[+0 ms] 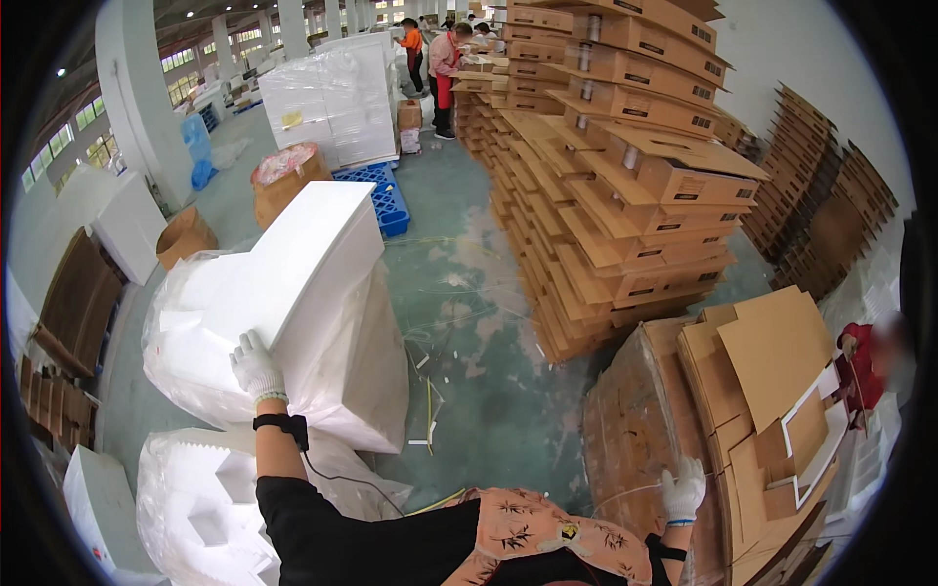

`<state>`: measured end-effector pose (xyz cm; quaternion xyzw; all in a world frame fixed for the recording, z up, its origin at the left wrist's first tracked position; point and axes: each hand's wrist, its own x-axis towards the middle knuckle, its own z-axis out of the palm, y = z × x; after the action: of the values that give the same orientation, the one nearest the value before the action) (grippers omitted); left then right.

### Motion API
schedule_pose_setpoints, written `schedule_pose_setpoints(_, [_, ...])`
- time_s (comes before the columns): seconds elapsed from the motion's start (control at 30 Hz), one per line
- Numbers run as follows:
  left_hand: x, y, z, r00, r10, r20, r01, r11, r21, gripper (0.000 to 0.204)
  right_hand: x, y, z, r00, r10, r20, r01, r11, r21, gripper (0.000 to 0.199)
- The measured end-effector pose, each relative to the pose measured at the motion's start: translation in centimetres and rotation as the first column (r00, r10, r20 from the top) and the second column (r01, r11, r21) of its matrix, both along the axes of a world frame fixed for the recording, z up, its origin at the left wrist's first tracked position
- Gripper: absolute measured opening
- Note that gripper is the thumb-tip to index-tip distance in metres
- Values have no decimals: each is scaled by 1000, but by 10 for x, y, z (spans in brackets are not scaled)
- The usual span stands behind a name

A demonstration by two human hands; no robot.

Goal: Assemble cardboard boxes, insert foam padding, and seal with tape.

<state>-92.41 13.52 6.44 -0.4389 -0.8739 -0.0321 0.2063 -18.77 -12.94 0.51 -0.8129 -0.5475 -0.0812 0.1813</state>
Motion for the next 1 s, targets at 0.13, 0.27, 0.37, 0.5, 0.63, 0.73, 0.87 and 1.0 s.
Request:
schedule_pose_setpoints(0.13, [13,-2,14,997,-71,-26,72,995,71,48,-6,2,10,997,77,3,-77,997,27,45])
schedule_pose_setpoints(0.27, [69,-16,62,943,-325,67,287,900,328,48,1,-4,25,994,109,-4,-109,994,16,45])
schedule_pose_setpoints(0.37, [142,-21,84,854,-466,231,374,858,351,41,9,-12,35,993,115,-23,-114,993,42,47])
schedule_pose_setpoints(0.5, [301,-25,51,6,-891,454,229,443,867,18,8,-11,71,990,143,6,-142,977,157,52])
schedule_pose_setpoints(0.63, [478,-62,28,-604,-627,491,155,512,845,24,21,-24,107,961,203,188,-253,918,304,59])
schedule_pose_setpoints(0.73, [590,-107,33,-838,-228,495,275,607,746,29,44,-48,122,935,165,315,-269,907,324,60])
schedule_pose_setpoints(0.87, [704,-156,32,-785,177,594,598,468,650,37,94,-87,133,918,44,395,-143,964,225,58])
schedule_pose_setpoints(1.0, [791,-197,48,-610,314,728,783,94,615,37,163,-130,133,859,-232,456,141,964,224,56])
